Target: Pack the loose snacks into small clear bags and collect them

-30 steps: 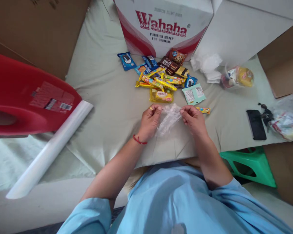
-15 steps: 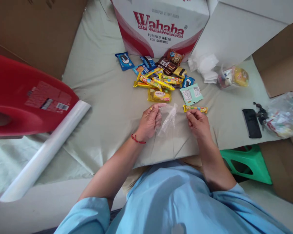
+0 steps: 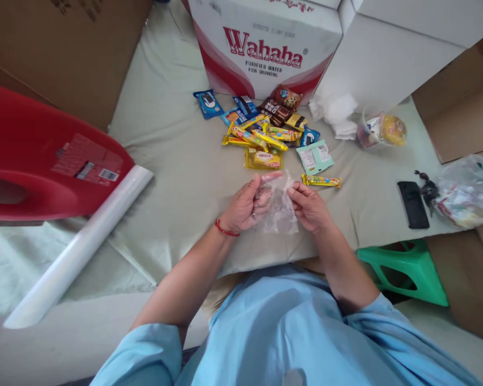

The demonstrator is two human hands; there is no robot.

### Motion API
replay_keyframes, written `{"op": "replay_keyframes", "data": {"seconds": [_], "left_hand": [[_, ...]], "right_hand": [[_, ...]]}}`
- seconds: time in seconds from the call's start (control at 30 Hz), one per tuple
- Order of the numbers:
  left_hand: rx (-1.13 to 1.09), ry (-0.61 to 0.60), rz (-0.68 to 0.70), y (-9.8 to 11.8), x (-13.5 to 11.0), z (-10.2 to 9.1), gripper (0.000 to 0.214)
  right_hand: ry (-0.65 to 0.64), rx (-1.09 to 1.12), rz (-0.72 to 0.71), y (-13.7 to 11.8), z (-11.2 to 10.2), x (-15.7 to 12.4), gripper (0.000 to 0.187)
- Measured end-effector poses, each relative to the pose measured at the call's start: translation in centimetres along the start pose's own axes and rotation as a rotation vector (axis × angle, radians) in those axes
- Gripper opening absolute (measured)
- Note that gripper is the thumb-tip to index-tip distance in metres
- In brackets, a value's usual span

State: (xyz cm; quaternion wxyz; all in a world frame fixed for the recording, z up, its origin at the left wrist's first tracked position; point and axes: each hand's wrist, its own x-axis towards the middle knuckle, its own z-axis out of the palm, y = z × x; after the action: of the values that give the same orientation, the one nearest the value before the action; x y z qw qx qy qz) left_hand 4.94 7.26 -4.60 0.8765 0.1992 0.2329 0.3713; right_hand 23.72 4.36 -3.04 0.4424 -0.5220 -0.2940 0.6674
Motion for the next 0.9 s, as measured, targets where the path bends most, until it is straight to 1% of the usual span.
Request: {"op": "replay_keyframes", "data": {"seconds": [0.1, 0.23, 0.37, 0.47, 0.53, 0.67, 0.73, 0.83, 0.9], "left_hand": [[-0.007, 0.026, 0.028, 0.6, -0.1, -0.2, 0.05], [0.045, 0.011, 0.081, 0.7, 0.0, -0.4, 0.06], [0.159, -0.006, 0.13, 0.5, 0.1, -0.5, 0.077], [0.367, 0.028, 0.168, 0.1, 0.3, -0.7, 0.082], [0.556, 0.105, 0.209, -0.2, 0.6, -0.9, 0.077], [0.878, 0.267, 0.322, -0.9, 1.0, -1.6, 0.041], [1.003, 0.34, 0.407, -1.1, 1.1, -1.9, 0.029], [1.199, 0.463, 0.552, -1.3, 1.1, -2.2, 0.025], [1.359, 0.499, 0.649, -1.3, 1.1, -2.3, 0.03]], "right_hand": [[0.042, -0.036, 0.037, -0.2, -2.0, -0.7, 0.058], [0.078, -0.096, 0.014, -0.4, -4.5, -1.8, 0.053], [0.093, -0.146, -0.073, -1.2, -6.2, -2.7, 0.048], [0.123, -0.195, -0.171, -2.1, -7.1, -3.3, 0.041], [0.164, -0.273, -0.248, -2.7, -7.4, -3.9, 0.035], [0.227, -0.546, -0.369, -4.5, -7.4, -5.6, 0.028], [0.223, -0.613, -0.393, -5.3, -7.2, -6.4, 0.027], [0.197, -0.597, -0.405, -5.7, -7.0, -6.8, 0.026], [0.177, -0.545, -0.407, -5.5, -6.8, -6.7, 0.024]]}}
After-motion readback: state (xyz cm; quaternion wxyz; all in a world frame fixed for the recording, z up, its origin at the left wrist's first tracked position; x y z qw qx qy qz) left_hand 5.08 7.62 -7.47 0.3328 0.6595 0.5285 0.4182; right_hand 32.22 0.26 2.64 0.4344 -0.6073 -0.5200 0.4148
